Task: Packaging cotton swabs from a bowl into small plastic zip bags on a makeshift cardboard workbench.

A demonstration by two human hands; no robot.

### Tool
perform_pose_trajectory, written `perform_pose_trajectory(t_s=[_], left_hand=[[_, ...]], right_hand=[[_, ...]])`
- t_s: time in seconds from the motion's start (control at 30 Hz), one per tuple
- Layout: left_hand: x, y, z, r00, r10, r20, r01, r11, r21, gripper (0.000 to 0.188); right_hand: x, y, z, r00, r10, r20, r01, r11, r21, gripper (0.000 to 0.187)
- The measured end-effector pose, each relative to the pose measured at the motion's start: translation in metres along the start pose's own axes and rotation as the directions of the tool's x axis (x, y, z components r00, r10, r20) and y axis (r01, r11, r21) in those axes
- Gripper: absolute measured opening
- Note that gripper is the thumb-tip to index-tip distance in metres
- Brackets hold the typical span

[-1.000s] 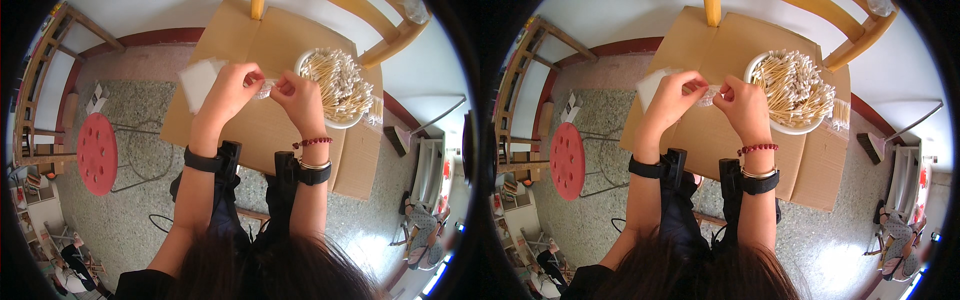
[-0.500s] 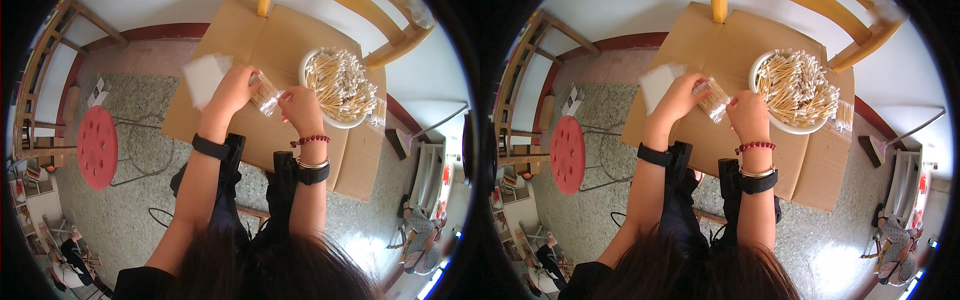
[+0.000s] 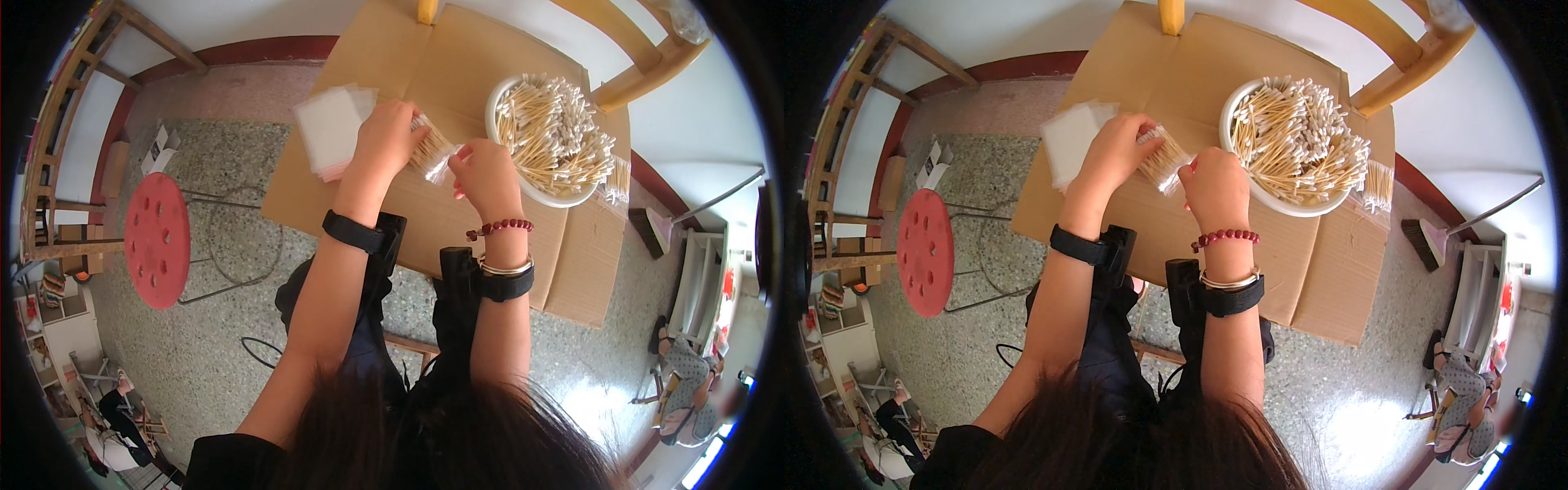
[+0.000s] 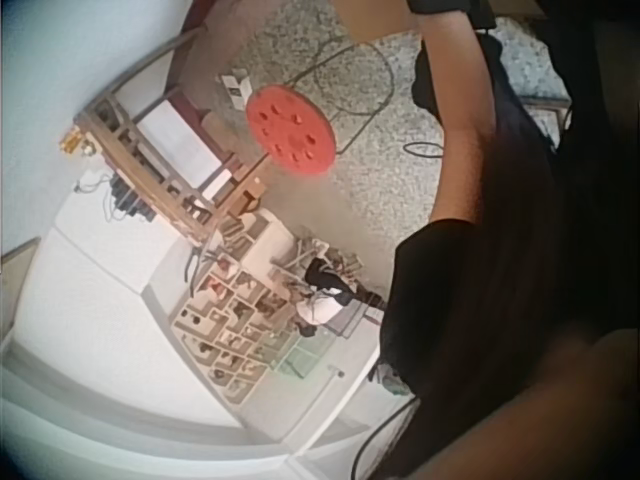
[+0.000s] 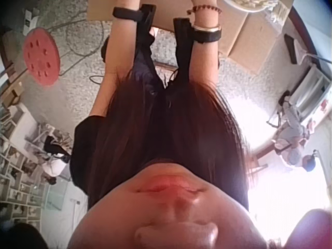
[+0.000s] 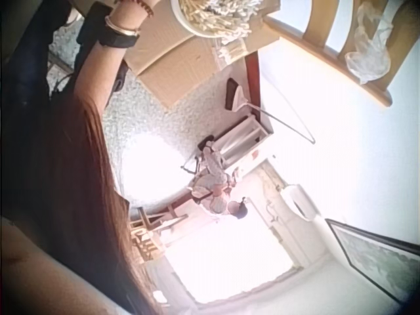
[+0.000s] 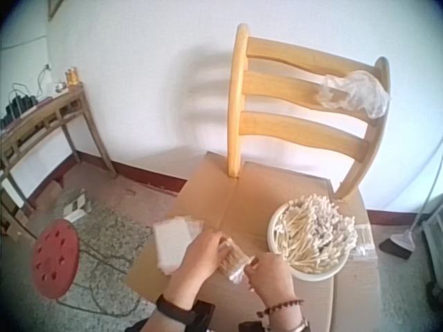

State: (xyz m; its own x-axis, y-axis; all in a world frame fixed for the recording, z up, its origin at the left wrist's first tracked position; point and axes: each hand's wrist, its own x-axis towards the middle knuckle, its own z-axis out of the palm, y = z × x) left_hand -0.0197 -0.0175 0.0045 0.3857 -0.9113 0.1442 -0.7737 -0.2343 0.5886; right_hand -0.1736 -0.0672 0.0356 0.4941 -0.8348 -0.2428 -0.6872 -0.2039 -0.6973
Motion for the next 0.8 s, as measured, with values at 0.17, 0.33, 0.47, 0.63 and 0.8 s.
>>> perform_pose_trajectory(t_s=[0.17,0.33,0.47,0.63,0.8], left_hand=[[-0.0003,0.0005,-0.0022,0.999,-0.034,0.036,0.034,0.999,0.012,0.03],[-0.0013,0.0017,-0.0035,0.998,-0.046,0.049,0.047,0.999,-0.024,0.031],[-0.0002,-0.0016,-0.0002,1.0,-0.013,0.025,0.014,1.0,-0.022,0.032],[0.0024,-0.0027,0.001,0.997,-0.057,0.051,0.063,0.992,-0.107,0.029],[0.0071,-0.003,0.0049,0.991,-0.131,0.032,0.134,0.977,-0.166,0.024]], right_hand=[[0.0011,0.0054,0.0001,0.998,0.035,-0.051,-0.033,0.999,0.026,0.021],[-0.0003,0.0058,-0.0006,0.999,0.029,-0.027,-0.028,0.999,0.017,0.018],[0.0003,0.0041,-0.0006,0.999,0.025,-0.047,-0.023,0.999,0.043,0.017],[0.0045,0.0079,0.0033,0.996,0.002,-0.091,0.0,1.0,0.028,0.017],[0.0051,0.0048,0.0048,0.995,0.0,-0.095,0.003,1.0,0.026,0.016]])
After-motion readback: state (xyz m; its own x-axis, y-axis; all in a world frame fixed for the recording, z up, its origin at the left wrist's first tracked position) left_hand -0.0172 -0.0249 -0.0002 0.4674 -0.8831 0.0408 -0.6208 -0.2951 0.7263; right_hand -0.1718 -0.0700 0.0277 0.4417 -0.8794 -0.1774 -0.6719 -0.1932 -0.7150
